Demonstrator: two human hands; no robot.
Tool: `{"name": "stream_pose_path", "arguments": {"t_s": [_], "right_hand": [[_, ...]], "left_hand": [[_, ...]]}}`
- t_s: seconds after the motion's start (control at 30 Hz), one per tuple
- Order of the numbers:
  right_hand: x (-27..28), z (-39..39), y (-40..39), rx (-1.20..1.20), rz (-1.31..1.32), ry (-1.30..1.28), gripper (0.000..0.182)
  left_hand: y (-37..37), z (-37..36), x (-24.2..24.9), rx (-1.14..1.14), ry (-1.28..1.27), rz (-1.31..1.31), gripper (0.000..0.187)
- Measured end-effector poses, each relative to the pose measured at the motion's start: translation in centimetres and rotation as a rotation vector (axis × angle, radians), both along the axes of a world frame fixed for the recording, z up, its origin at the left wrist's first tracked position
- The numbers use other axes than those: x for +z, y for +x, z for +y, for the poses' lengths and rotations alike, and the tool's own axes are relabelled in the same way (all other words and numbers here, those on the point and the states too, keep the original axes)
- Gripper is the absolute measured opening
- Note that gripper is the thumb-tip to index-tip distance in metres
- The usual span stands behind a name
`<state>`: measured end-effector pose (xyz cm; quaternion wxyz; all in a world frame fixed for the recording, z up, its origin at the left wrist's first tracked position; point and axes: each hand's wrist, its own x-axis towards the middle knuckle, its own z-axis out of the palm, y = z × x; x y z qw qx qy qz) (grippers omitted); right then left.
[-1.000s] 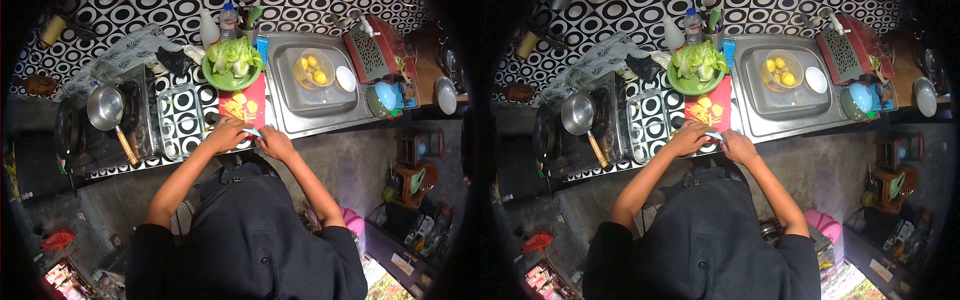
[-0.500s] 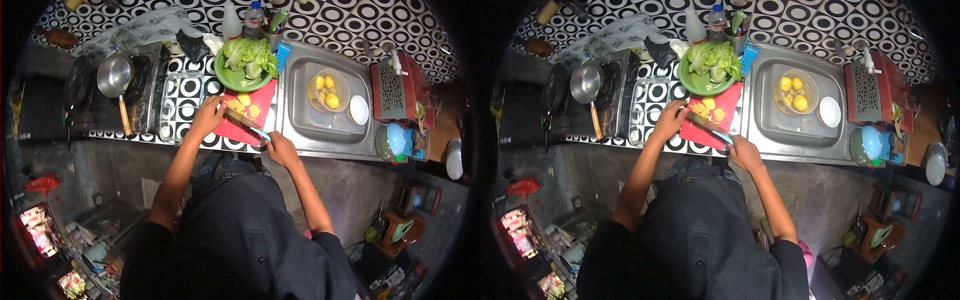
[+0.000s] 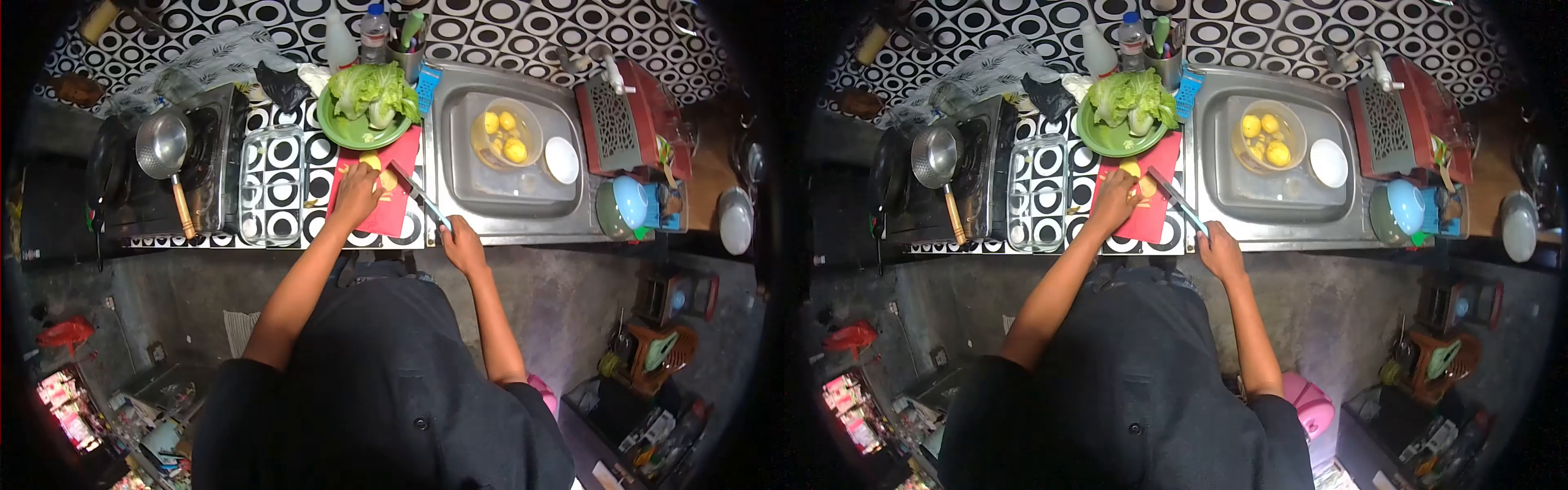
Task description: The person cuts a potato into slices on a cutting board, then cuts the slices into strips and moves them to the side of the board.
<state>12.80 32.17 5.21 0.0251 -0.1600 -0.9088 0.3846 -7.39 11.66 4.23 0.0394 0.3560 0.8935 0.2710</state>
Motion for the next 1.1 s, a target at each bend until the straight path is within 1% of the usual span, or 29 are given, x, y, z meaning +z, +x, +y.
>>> {"name": "stream_pose_path", "arguments": {"t_s": [0.07,0.17,0.2,0.27,0.37,0.47,0.67,0.77,0.87,0.97,1.0,1.1], "right_hand": [[-0.1,-0.6,0.0,-0.044,-0.005,-0.011,0.019],[-0.2,-1.6,0.2,-0.093,-0.045,0.002,0.020],[0.2,-2.1,0.4,-0.115,-0.005,-0.005,0.020],[0.3,-2.7,0.9,-0.136,-0.007,-0.010,0.021],[0.8,-3.2,1.2,-0.165,-0.013,-0.017,0.022],[0.6,-3.5,1.7,-0.196,-0.005,-0.025,0.023],[0.8,-3.8,2.2,-0.251,-0.008,-0.074,0.026],[0.4,-3.8,2.4,-0.259,-0.004,-0.091,0.027],[0.1,-3.8,2.5,-0.263,0.004,-0.109,0.027],[-0.6,-3.9,2.5,-0.236,-0.006,-0.107,0.027],[-0.7,-3.9,2.5,-0.225,-0.011,-0.100,0.027],[-0.8,-3.8,2.2,-0.202,-0.052,-0.101,0.027]], "left_hand": [[0.0,0.5,-0.1,-0.031,-0.062,0.009,0.048],[0.0,1.7,-0.2,-0.084,-0.230,-0.023,0.052],[0.2,1.8,-0.2,-0.096,-0.232,-0.004,0.051],[0.1,2.0,-0.2,-0.119,-0.234,0.038,0.048],[-0.5,2.0,-1.1,-0.139,-0.251,0.126,0.049],[-1.3,2.3,-1.4,-0.154,-0.251,0.149,0.051],[-3.4,3.0,-0.3,-0.195,-0.365,-0.037,0.051],[-4.2,3.1,-1.1,-0.229,-0.371,-0.002,0.054],[-4.3,2.8,-1.3,-0.346,-0.501,0.160,0.057],[-4.2,2.6,-0.1,-0.432,-0.507,0.228,0.058],[-4.4,2.5,-0.1,-0.442,-0.473,0.241,0.048],[-5.2,2.8,-0.2,-0.503,-0.451,0.145,0.034]]}}
